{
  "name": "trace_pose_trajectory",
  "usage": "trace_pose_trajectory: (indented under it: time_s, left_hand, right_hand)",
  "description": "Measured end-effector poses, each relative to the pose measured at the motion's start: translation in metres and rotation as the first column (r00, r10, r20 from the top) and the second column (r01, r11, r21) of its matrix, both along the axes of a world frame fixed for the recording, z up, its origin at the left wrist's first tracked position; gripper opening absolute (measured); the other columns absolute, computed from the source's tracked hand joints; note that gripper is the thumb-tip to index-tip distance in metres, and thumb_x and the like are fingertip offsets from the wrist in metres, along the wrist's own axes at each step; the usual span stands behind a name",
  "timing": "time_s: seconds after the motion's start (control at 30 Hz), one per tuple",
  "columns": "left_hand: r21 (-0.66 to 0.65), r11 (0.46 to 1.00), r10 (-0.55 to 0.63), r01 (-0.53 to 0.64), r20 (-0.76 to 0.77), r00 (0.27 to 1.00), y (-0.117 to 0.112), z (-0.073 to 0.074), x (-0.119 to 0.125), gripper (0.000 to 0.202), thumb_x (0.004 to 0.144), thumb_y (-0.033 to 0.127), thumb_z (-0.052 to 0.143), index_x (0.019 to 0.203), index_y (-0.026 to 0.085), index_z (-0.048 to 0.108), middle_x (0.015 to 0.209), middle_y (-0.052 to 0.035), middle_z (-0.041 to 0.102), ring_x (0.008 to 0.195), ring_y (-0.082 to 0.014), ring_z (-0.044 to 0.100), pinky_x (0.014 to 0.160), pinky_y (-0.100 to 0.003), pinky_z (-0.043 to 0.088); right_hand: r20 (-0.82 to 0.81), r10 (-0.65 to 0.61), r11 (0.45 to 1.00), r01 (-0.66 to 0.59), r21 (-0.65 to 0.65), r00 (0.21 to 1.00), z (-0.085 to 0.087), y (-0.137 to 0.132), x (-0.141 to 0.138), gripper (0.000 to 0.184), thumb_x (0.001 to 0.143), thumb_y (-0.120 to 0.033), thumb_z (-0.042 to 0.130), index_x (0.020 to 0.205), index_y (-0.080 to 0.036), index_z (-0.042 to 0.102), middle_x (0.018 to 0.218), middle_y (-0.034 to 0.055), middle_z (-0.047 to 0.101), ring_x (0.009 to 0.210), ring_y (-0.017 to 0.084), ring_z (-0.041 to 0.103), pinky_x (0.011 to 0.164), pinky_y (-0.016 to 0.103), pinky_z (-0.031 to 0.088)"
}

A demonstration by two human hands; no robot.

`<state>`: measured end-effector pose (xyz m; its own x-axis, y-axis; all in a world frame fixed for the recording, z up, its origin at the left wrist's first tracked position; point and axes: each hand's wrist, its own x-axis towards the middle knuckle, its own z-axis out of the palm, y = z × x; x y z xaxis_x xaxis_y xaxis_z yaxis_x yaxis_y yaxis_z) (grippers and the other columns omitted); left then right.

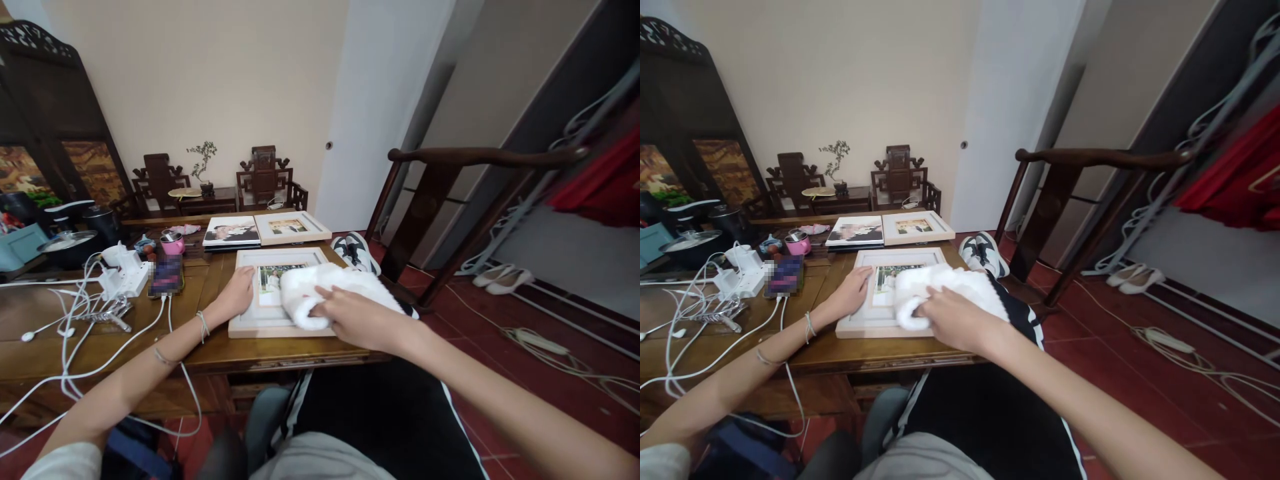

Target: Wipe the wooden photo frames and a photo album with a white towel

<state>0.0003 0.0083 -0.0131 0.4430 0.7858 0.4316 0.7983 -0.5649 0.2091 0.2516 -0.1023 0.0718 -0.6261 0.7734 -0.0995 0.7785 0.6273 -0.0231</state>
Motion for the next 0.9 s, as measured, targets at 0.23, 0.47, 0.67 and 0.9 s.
trace_pose_trajectory:
  time_s: [0.23, 0.47, 0.67, 0.9]
  left_hand:
    - [-0.009, 1.0, -0.003, 0.003, 0.006, 1.0, 0.002, 0.001, 0.002, 0.036, 0.083, 0.004, 0.036, 0.111, 0.01, 0.059, 0.124, -0.0167, 0.058, 0.123, -0.0254, 0.05, 0.109, -0.041, 0.038]
    - [-0.052, 0.999, 0.007, 0.004, 0.206, 0.978, 0.007, -0.002, 0.001, 0.036, 0.093, 0.021, 0.032, 0.117, 0.014, 0.058, 0.127, -0.0126, 0.059, 0.125, -0.0237, 0.05, 0.11, -0.042, 0.036]
    - [-0.107, 0.994, 0.031, 0.021, 0.462, 0.886, -0.003, 0.01, 0.002, 0.053, 0.097, 0.041, 0.023, 0.125, 0.008, 0.054, 0.136, -0.014, 0.053, 0.129, -0.0201, 0.047, 0.112, -0.035, 0.033]
    - [-0.148, 0.988, 0.0, 0.035, 0.228, 0.974, -0.004, 0.013, 0.003, 0.053, 0.097, 0.041, 0.024, 0.124, 0.008, 0.056, 0.137, -0.0152, 0.052, 0.131, -0.0224, 0.045, 0.114, -0.038, 0.03]
  right_hand:
    - [0.033, -0.118, 0.993, 0.119, -0.026, 0.992, -0.006, 0.02, 0.041, 0.054, 0.07, 0.001, 0.039, 0.113, -0.017, 0.067, 0.137, 0.0134, 0.052, 0.138, 0.027, 0.031, 0.106, 0.043, 0.032]
    - [-0.034, -0.04, 0.999, 0.041, 0.009, 0.999, -0.013, 0.04, -0.032, 0.058, 0.072, 0.001, 0.04, 0.124, -0.016, 0.061, 0.125, 0.0156, 0.061, 0.138, 0.032, 0.029, 0.106, 0.058, 0.025]
    - [-0.064, 0.061, 0.987, -0.051, 0.15, 0.996, -0.023, 0.036, -0.082, 0.051, 0.074, -0.001, 0.043, 0.119, -0.014, 0.064, 0.145, 0.0168, 0.041, 0.134, 0.041, 0.032, 0.1, 0.062, 0.031]
    - [-0.053, 0.175, 0.985, -0.175, 0.014, 0.983, 0.001, 0.008, -0.04, 0.049, 0.072, 0.003, 0.04, 0.105, -0.018, 0.07, 0.13, 0.0123, 0.058, 0.133, 0.029, 0.037, 0.102, 0.046, 0.036]
